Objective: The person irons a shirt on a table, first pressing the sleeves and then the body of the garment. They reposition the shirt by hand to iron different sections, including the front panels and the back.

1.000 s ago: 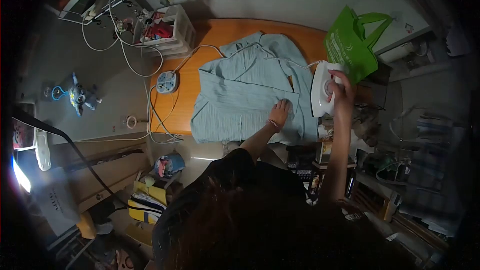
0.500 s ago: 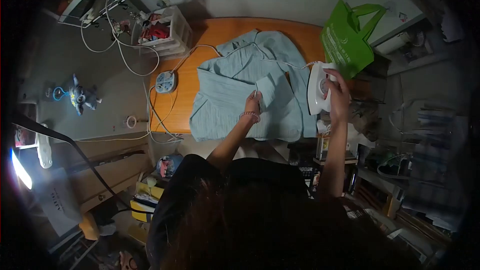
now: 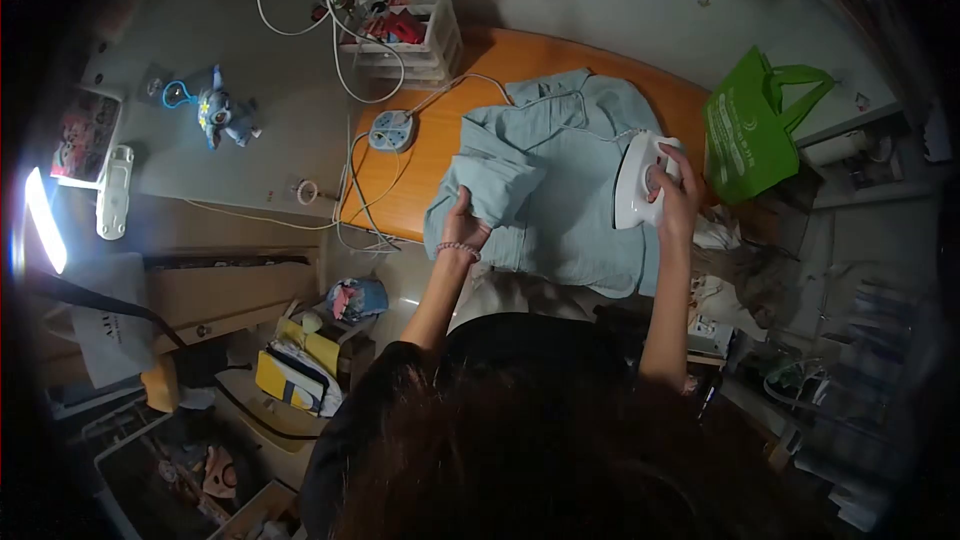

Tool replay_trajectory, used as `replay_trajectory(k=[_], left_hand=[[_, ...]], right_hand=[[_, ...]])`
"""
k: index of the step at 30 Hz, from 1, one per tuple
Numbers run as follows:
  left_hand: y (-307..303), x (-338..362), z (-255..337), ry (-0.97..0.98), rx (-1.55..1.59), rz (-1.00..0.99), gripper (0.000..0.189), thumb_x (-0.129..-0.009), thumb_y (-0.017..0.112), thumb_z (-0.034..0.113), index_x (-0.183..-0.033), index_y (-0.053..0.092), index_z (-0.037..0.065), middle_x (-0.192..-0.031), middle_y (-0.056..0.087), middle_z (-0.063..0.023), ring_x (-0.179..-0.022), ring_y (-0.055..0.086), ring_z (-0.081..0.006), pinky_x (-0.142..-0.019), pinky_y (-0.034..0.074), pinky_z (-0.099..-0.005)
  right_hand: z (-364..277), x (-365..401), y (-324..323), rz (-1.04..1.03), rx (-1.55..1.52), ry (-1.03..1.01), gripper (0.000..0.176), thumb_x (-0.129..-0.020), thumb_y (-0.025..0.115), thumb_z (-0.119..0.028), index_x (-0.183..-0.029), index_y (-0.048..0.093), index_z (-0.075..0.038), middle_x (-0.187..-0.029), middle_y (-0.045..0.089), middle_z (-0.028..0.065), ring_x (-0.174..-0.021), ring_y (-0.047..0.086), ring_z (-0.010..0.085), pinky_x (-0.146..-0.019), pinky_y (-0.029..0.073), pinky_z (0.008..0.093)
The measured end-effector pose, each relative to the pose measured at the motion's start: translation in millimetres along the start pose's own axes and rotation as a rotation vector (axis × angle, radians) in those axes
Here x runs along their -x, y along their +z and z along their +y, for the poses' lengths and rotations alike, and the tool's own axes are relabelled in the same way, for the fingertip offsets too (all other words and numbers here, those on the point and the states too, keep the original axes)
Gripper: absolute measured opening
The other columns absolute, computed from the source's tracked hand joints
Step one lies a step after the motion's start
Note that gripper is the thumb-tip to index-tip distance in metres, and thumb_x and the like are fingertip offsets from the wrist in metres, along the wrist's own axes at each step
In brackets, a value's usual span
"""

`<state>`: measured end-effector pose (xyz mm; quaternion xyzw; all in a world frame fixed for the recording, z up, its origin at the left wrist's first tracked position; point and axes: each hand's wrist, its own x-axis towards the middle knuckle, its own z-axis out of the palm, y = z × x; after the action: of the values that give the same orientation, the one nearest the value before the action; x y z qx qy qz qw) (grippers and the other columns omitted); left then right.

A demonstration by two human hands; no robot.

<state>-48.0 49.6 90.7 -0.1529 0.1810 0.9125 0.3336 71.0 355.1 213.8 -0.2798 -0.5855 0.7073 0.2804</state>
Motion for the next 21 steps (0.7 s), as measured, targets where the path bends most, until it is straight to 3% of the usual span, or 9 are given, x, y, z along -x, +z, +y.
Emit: replay_trajectory(k=[5, 6, 7, 10, 14, 16, 17, 19, 21], left_hand=[[40, 38, 89, 0.646, -0.374, 0.097, 0.043, -0.097, 0.054, 0.028, -0.133, 0.045, 0.006, -0.126, 0.057, -0.0081, -0.113, 0.055, -0.0229, -0.097, 0.044, -0.0391], [48, 46, 107, 0.743, -0.423, 0.276, 0.038, -0.097, 0.054, 0.024, -0.129, 0.047, 0.006, -0.119, 0.058, -0.0081, -0.107, 0.057, -0.0206, -0.093, 0.045, -0.0346], [50, 55, 122, 0.851, -0.493, 0.191, 0.03, -0.097, 0.051, 0.013, -0.125, 0.048, 0.004, -0.115, 0.058, -0.0071, -0.104, 0.056, -0.0171, -0.091, 0.045, -0.031], [56, 54, 141, 1.304, -0.711, 0.305, 0.033, -0.093, 0.042, -0.004, -0.125, 0.047, 0.0, -0.114, 0.056, -0.0065, -0.099, 0.055, -0.0133, -0.088, 0.046, -0.0288], [47, 60, 151, 1.363, -0.611, 0.209, 0.041, -0.082, 0.038, -0.009, -0.121, 0.049, -0.002, -0.115, 0.055, -0.0086, -0.099, 0.053, -0.0159, -0.09, 0.043, -0.0294], [51, 66, 150, 1.414, -1.041, 0.246, 0.042, -0.075, 0.043, -0.007, -0.117, 0.05, -0.002, -0.107, 0.054, -0.0093, -0.097, 0.053, -0.0196, -0.091, 0.044, -0.0334], [57, 68, 150, 1.494, -1.477, 0.248, 0.039, -0.071, 0.054, -0.002, -0.109, 0.054, 0.002, -0.099, 0.053, -0.011, -0.095, 0.053, -0.0249, -0.088, 0.043, -0.0358], [56, 71, 160, 1.353, -2.26, 0.098, 0.037, -0.065, 0.064, 0.004, -0.101, 0.058, 0.007, -0.096, 0.051, -0.0122, -0.096, 0.051, -0.0287, -0.082, 0.043, -0.036], [22, 42, 171, 1.086, -2.669, -0.16, 0.027, -0.066, 0.066, 0.011, -0.092, 0.063, 0.011, -0.101, 0.053, -0.0106, -0.096, 0.051, -0.0286, -0.078, 0.042, -0.0375]], right_hand=[[20, 6, 1, 0.113, 0.017, -0.039, 0.035, -0.082, 0.059, 0.005, -0.114, 0.065, -0.009, -0.099, 0.058, 0.0056, -0.066, 0.049, 0.0082, -0.054, 0.041, 0.0222], [16, 7, 4, 0.116, 0.014, -0.042, 0.035, -0.082, 0.059, 0.005, -0.114, 0.065, -0.009, -0.099, 0.058, 0.0056, -0.066, 0.049, 0.0082, -0.054, 0.041, 0.0222], [10, 9, 8, 0.191, -0.016, -0.086, 0.035, -0.082, 0.058, 0.005, -0.114, 0.065, -0.009, -0.104, 0.058, 0.0057, -0.068, 0.049, 0.0083, -0.054, 0.041, 0.0224], [2, 8, 9, 0.308, -0.088, -0.131, 0.033, -0.082, 0.058, 0.005, -0.11, 0.065, -0.009, -0.113, 0.056, 0.0051, -0.077, 0.05, 0.0098, -0.054, 0.042, 0.022], [-15, 9, 10, 0.385, -0.135, -0.152, 0.029, -0.083, 0.059, 0.003, -0.109, 0.065, -0.009, -0.116, 0.055, 0.0035, -0.08, 0.05, 0.0095, -0.056, 0.042, 0.0214], [-29, 10, 11, 0.375, -0.151, -0.156, 0.028, -0.084, 0.06, 0.002, -0.109, 0.064, -0.01, -0.115, 0.056, 0.0031, -0.078, 0.05, 0.0088, -0.057, 0.042, 0.0212], [-35, 7, 12, 0.346, -0.147, -0.192, 0.027, -0.085, 0.06, 0.001, -0.11, 0.064, -0.01, -0.113, 0.056, 0.0026, -0.077, 0.05, 0.0081, -0.057, 0.041, 0.021], [-47, 0, 16, 0.295, -0.12, -0.253, 0.027, -0.085, 0.061, -0.001, -0.11, 0.064, -0.01, -0.11, 0.057, 0.0019, -0.076, 0.05, 0.0077, -0.058, 0.041, 0.0214], [-63, -7, 27, 0.297, -0.068, -0.277, 0.026, -0.085, 0.061, -0.001, -0.11, 0.064, -0.01, -0.11, 0.057, 0.0018, -0.077, 0.05, 0.0077, -0.058, 0.04, 0.0214]])
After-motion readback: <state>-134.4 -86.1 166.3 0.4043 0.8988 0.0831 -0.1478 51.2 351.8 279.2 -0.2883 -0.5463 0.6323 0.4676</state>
